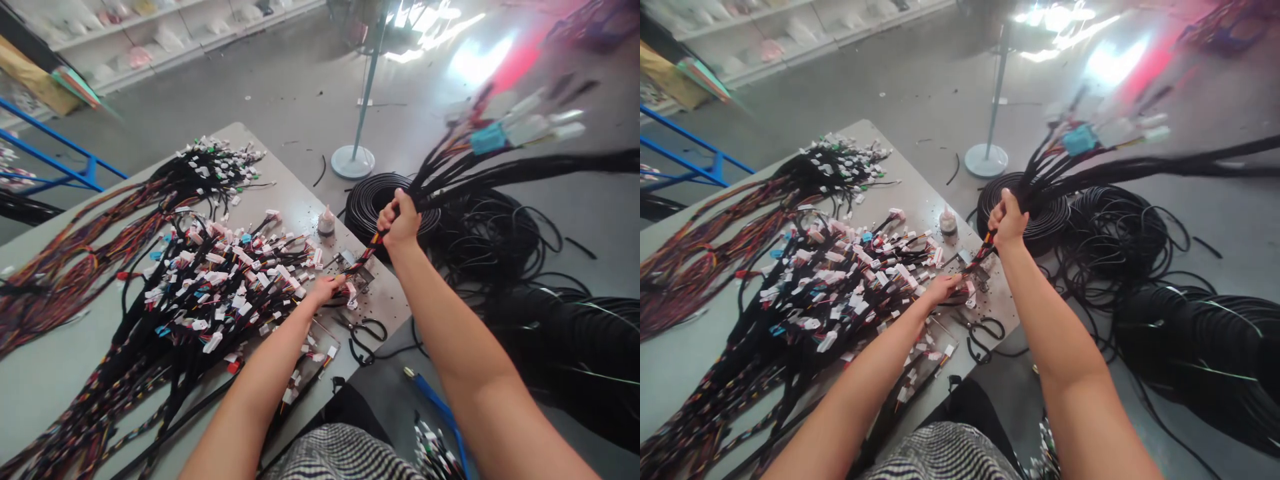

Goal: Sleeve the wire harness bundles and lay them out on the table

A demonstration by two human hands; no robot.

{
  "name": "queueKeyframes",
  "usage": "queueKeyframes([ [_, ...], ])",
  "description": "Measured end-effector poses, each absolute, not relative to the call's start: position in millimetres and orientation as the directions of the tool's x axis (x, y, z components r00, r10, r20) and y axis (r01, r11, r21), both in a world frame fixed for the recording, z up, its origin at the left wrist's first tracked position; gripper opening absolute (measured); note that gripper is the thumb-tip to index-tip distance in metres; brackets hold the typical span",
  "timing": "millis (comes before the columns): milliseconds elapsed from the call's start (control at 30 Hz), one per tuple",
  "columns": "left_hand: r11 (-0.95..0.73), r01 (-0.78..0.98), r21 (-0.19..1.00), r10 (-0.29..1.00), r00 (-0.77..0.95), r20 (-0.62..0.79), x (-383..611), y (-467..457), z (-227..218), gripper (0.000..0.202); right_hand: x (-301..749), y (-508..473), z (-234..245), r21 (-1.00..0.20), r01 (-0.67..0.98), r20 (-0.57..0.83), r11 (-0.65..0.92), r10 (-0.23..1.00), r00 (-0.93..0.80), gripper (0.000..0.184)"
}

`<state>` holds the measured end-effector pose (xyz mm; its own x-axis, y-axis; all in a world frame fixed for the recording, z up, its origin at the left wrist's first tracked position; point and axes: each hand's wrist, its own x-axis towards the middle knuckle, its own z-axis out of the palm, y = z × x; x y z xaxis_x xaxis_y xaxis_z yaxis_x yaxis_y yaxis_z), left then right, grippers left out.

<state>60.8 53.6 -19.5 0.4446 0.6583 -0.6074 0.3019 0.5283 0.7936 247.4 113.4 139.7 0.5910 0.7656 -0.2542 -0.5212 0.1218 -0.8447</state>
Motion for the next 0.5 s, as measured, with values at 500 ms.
queueKeyframes([
  [500,0.231,0.386,0.893,0.779,0.476,-0.408,62,50,-16,0.065,216,113,89,-0.889,-0.438,-0.134,0.136,0.837,0.530,0.046],
])
